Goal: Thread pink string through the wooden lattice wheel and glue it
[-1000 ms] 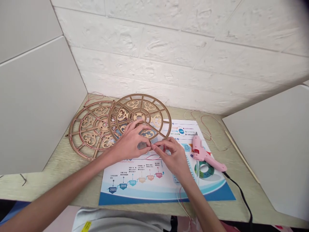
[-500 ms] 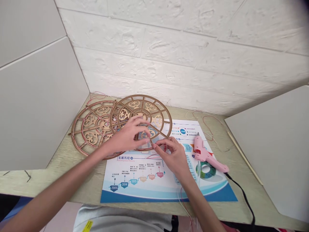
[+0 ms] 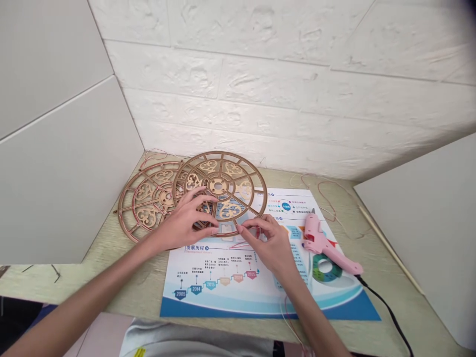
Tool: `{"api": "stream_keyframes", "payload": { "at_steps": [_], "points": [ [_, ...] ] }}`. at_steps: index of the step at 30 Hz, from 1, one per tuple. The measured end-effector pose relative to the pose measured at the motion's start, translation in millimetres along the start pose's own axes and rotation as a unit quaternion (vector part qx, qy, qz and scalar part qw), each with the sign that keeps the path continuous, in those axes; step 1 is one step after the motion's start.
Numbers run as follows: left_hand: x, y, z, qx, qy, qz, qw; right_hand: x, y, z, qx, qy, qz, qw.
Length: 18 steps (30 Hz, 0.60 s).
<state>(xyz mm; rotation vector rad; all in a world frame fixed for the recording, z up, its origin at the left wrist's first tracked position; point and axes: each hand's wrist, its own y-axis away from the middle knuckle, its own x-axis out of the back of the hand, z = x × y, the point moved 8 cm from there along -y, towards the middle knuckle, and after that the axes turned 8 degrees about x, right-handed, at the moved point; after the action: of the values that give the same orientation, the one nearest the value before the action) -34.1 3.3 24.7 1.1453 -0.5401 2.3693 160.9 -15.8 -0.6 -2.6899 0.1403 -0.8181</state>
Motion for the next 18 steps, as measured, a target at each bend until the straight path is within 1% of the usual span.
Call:
{"api": "stream_keyframes", "payload": {
  "at_steps": [2, 4, 7, 9, 14, 18],
  "points": [
    [-3.4, -3.0, 3.1, -0.008, -0.008, -0.002, 1.0, -0.2, 0.0, 0.1, -0.001, 0.0, 0.003, 1.0],
    [-5.7, -6.5, 5.4, -0.012, -0.013, -0.019, 1.0, -0.8, 0.0, 0.6, -0.004, -0.001, 0.002, 1.0],
    [-6.7, -10.9, 4.9, 0.0, -0.004, -0.045, 0.999, -1.5, 0.1, 1.5, -0.008, -0.007, 0.0, 1.0],
    [-6.3, -12.4, 4.6, 0.005, 0.005, -0.049, 0.999, -1.6, 0.2, 2.4, -0.01, -0.009, 0.001, 1.0],
    [-7.4, -12.4, 7.8, -0.001, -0.017, -0.026, 1.0, -1.9, -0.4, 3.2, -0.006, -0.005, -0.006, 1.0],
    [-9.5, -14.9, 20.9, -0.029, -0.045, 0.008, 0.999, -1.2, -1.1, 1.8, -0.01, -0.015, -0.003, 1.0]
  ]
}}
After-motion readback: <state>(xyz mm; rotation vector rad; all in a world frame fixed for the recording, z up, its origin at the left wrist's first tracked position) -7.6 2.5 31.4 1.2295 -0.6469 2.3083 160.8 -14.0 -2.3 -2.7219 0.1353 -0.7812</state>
